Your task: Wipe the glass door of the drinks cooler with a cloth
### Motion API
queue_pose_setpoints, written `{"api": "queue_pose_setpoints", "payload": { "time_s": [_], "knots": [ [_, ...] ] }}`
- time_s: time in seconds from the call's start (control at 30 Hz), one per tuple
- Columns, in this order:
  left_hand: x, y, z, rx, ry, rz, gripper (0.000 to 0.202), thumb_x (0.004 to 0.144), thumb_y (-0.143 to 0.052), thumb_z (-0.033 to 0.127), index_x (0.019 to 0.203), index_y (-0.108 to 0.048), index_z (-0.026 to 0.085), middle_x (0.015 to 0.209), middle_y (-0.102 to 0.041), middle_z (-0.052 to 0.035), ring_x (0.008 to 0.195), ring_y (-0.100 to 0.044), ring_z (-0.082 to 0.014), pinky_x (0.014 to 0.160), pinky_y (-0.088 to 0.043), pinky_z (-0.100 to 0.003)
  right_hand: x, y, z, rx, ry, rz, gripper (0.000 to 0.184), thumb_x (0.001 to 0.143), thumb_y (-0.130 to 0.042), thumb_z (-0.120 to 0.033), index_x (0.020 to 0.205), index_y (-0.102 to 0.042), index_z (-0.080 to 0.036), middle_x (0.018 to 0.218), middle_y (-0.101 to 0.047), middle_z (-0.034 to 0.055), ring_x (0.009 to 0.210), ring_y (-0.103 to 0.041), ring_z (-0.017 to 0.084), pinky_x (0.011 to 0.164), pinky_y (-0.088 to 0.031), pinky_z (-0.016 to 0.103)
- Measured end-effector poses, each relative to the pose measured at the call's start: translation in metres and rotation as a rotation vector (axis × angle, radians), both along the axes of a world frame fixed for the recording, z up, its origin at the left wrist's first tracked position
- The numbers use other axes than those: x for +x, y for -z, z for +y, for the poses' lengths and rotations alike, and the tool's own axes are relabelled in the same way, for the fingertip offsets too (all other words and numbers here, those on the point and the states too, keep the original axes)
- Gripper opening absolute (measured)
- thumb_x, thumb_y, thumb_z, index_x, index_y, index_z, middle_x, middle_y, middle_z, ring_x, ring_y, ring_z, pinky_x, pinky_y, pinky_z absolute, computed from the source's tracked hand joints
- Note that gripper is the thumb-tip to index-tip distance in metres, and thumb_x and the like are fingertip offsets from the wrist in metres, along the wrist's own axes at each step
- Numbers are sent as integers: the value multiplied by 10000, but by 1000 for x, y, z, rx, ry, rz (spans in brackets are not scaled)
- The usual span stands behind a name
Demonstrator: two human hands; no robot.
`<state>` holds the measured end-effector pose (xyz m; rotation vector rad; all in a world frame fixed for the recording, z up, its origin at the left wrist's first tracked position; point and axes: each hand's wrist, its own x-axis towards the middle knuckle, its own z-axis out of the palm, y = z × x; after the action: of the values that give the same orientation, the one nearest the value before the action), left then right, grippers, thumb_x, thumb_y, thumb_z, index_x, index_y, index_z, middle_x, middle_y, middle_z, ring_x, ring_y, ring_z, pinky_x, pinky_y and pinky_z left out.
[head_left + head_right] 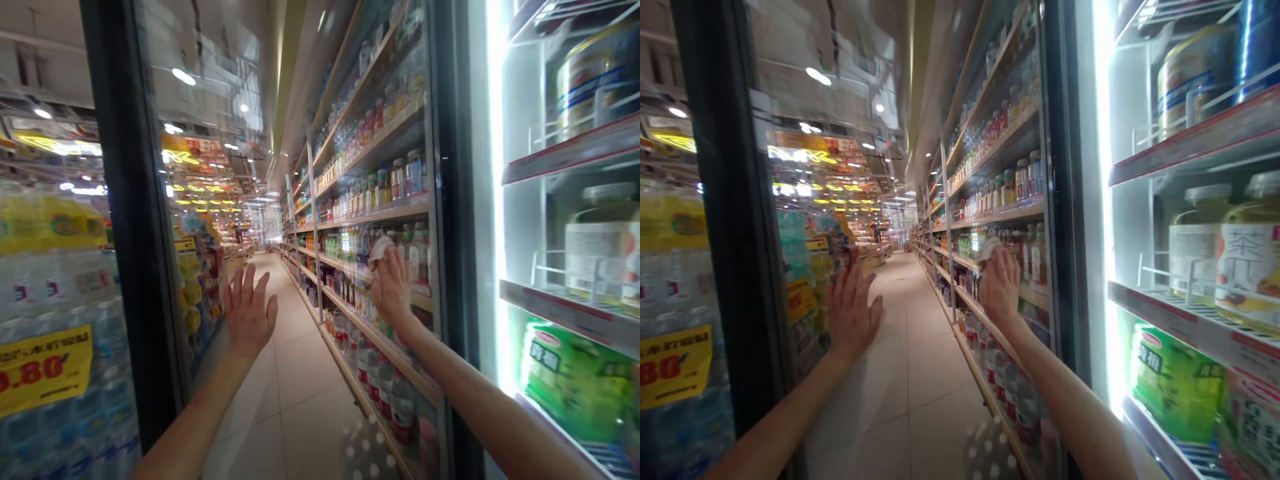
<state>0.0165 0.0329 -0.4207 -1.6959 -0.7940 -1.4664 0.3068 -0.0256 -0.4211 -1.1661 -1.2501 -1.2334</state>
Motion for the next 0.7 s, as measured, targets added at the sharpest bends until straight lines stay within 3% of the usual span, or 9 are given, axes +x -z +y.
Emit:
{"api": "queue_pose_setpoints", "payload": {
  "time_s": [0.07,0.13,0.3,0.4,0.47,0.6,0.63,0.7],
  "knots": [
    [-1,-1,-1,4,-4,2,482,815,-491,272,1289,-422,219,1415,-346,-114,1344,-228,-268,1072,-195,-493,-16,6,-1,-113,-51,-256,394,807,-419,-223,1185,-528,-208,1355,-445,88,1339,-248,230,1072,-237,468],
    [-2,-4,-3,3,-13,11,481,813,-498,274,1285,-424,218,1412,-350,-119,1342,-232,-268,1073,-186,-495,-12,6,-2,-140,-52,-338,374,798,-431,-224,1153,-550,-213,1342,-462,79,1336,-257,224,1079,-220,469],
    [-1,-20,-4,16,-11,51,488,831,-477,297,1303,-395,202,1424,-324,-137,1348,-217,-262,1086,-126,-506,50,-29,-1,65,58,113,450,811,-401,-254,1245,-471,-157,1387,-383,148,1307,-300,282,1017,-288,517],
    [5,-31,-4,-12,8,28,500,842,-452,325,1323,-374,214,1438,-301,-120,1353,-201,-265,1085,-109,-515,54,-46,3,146,47,225,475,811,-387,-239,1268,-446,-127,1394,-362,168,1299,-306,287,1008,-302,509],
    [8,-35,-4,-43,18,12,501,844,-445,338,1327,-372,228,1441,-300,-106,1355,-195,-264,1086,-103,-514,36,-44,5,117,23,129,482,810,-390,-245,1275,-437,-126,1399,-356,163,1320,-269,282,1021,-287,507],
    [9,-35,-4,-66,-8,21,504,847,-437,353,1329,-375,220,1445,-290,-103,1363,-166,-248,1094,-92,-492,9,-28,0,-123,-62,-340,414,801,-421,-273,1196,-505,-182,1368,-429,97,1339,-253,240,1068,-241,470],
    [9,-34,-4,-68,-17,27,505,847,-436,355,1329,-375,218,1446,-288,-103,1364,-163,-244,1096,-88,-485,12,-28,-2,-142,-73,-384,393,794,-425,-275,1165,-527,-192,1346,-458,83,1327,-281,231,1076,-234,459],
    [9,-33,-3,-70,-30,33,507,847,-437,359,1329,-373,218,1446,-288,-101,1364,-163,-237,1100,-83,-476,29,-36,-4,-72,-56,-263,391,794,-408,-285,1143,-545,-175,1319,-486,93,1300,-330,239,1069,-242,454]
  ]
}}
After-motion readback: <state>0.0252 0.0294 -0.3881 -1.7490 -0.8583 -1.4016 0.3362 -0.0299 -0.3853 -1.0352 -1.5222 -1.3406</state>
